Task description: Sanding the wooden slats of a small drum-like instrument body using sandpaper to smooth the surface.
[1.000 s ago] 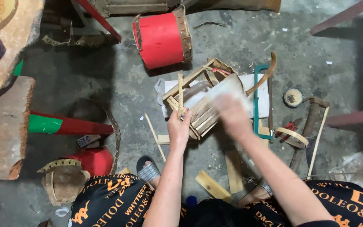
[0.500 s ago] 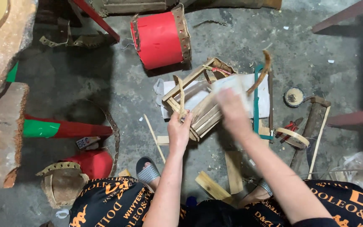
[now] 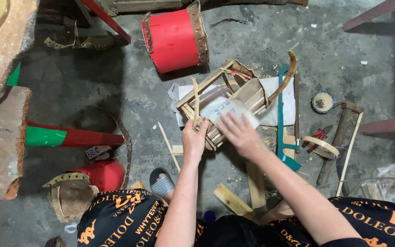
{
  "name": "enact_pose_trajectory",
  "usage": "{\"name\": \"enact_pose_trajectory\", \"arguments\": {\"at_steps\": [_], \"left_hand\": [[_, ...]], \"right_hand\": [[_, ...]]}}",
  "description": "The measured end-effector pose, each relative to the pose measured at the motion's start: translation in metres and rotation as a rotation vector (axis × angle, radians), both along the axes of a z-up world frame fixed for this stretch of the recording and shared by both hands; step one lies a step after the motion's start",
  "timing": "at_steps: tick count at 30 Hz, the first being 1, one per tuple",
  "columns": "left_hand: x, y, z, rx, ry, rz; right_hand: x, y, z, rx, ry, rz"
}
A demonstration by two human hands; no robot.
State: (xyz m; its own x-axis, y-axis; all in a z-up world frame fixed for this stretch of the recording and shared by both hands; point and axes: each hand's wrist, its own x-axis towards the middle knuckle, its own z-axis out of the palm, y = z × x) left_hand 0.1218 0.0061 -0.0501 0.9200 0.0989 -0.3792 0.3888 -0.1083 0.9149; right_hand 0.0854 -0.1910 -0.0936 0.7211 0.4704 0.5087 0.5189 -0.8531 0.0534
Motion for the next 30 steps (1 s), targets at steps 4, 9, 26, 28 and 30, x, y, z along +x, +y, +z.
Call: {"name": "enact_pose_trajectory", "arguments": {"at_steps": [4,9,26,28,30], "left_hand": [[0.000,0.002,-0.008,-0.002,-0.010,-0.006],[-0.005,0.005,-0.006,-0.033,-0.008,-0.033],[-0.010,0.010,-0.020,-0.043,0.009,0.025],[-0.010,0.009,-0.020,-0.044,0.009,0.026],[-0.010,0.009,-0.021,-0.045,0.007,0.029]], "right_hand": [[0.015,-0.053,0.034,0.041,-0.033,-0.107],[0.019,-0.080,0.082,0.771,0.095,-0.407],[0.008,-0.022,0.085,0.352,-0.124,-0.295],[0.006,-0.015,0.070,0.213,-0.186,-0.273],[0.004,-0.015,0.044,0.072,-0.130,-0.210]]}}
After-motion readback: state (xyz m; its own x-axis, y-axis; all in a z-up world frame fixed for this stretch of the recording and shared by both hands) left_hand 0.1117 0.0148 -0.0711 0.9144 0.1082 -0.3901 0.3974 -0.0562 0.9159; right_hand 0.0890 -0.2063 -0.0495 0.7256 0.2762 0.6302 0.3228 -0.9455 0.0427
